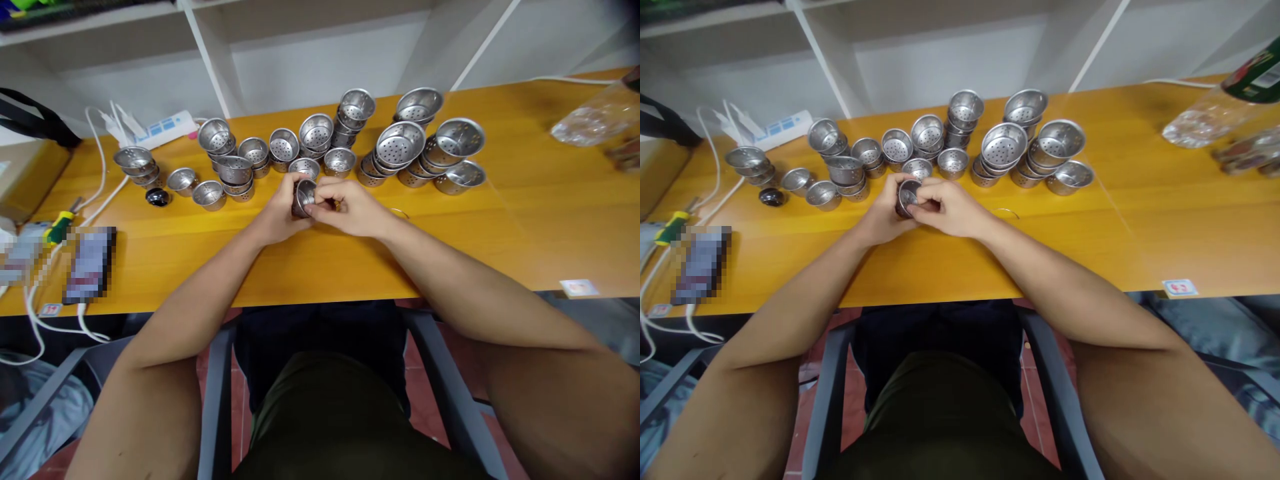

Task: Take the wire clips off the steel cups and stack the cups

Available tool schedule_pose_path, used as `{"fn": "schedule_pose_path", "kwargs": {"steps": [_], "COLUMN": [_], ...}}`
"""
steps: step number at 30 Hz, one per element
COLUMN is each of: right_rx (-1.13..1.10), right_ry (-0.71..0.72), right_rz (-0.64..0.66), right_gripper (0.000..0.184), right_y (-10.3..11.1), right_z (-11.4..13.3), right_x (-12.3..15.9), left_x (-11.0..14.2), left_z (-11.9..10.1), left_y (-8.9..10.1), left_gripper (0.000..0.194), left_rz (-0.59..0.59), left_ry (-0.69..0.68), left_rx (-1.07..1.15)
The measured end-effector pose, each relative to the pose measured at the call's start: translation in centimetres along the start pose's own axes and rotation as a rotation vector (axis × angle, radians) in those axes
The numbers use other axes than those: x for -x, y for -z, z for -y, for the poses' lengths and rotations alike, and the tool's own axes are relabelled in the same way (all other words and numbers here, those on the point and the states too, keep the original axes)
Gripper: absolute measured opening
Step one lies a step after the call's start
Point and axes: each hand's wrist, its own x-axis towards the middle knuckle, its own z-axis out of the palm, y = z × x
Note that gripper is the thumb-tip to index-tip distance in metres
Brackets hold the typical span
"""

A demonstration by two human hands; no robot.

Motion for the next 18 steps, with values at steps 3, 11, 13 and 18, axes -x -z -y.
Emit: {"fn": "schedule_pose_path", "kwargs": {"steps": [3,11,13,18], "right_rx": [-0.084,-0.713,-0.619,0.144], "right_ry": [-0.035,0.134,0.172,0.082], "right_rz": [-0.060,0.050,0.111,0.284], "right_gripper": [0.067,0.060,0.052,0.026], "right_y": [0.1,4.0,5.0,5.5], "right_z": [-0.6,-1.2,-1.0,-2.1], "right_x": [-0.4,-0.1,0.4,0.9], "left_x": [-0.2,0.2,0.0,-1.3], "left_z": [0.6,-1.1,-1.9,0.5], "left_y": [0.1,1.7,2.9,12.2], "left_gripper": [0.091,0.104,0.103,0.116], "left_rz": [0.006,-0.069,-0.102,-0.467], "left_ry": [-0.022,-0.027,-0.053,-0.097], "left_rx": [0.023,-0.067,-0.105,-0.242]}}
